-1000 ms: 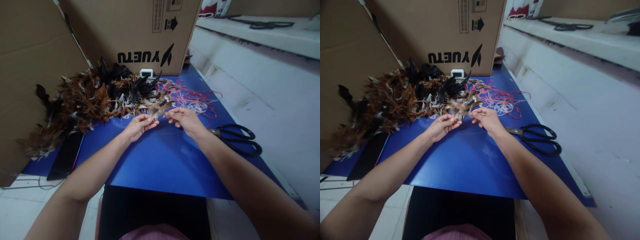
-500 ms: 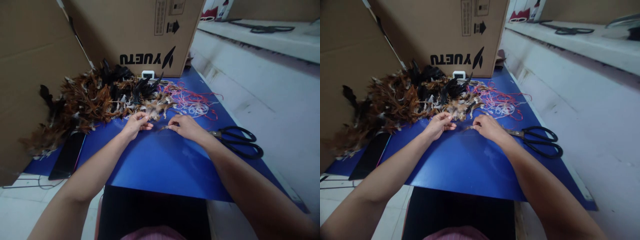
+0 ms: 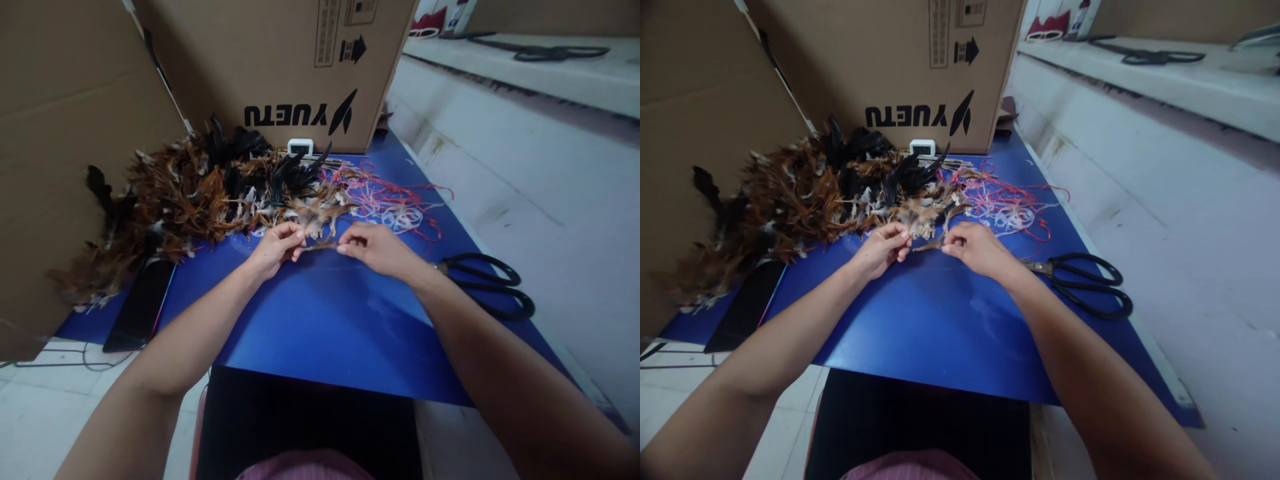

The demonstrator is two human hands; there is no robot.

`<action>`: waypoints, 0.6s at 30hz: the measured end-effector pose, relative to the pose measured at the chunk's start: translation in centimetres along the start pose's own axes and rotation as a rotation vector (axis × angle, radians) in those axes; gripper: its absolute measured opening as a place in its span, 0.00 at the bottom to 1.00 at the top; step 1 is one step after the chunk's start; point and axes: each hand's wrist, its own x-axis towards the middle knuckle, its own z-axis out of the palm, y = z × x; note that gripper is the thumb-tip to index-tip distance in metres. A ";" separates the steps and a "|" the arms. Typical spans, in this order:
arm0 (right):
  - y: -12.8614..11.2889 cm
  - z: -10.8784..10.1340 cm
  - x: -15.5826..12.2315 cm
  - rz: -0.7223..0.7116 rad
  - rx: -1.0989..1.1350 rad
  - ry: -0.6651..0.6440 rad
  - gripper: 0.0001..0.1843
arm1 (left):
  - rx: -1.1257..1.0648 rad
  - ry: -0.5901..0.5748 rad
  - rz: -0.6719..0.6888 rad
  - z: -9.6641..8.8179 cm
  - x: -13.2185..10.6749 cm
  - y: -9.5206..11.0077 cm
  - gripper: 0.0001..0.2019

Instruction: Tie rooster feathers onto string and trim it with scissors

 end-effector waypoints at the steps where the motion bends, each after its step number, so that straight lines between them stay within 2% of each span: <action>1: -0.1 -0.1 0.0 0.036 0.112 0.044 0.05 | -0.014 -0.007 -0.006 0.1 0.0 0.0 0.21; 5: -0.9 0.1 0.1 0.117 0.503 0.180 0.13 | -0.084 -0.026 -0.035 0.5 -0.3 0.1 0.21; 9: -1.8 1.0 0.0 0.064 0.704 0.215 0.18 | -0.133 -0.073 -0.096 0.9 -0.7 0.1 0.20; 12: -2.2 1.5 -0.1 0.010 0.749 0.224 0.18 | -0.134 -0.136 -0.145 1.1 -1.0 0.2 0.20; 18: -2.2 1.7 -0.3 -0.021 0.680 0.267 0.15 | -0.125 -0.213 -0.180 1.0 -1.0 -0.1 0.18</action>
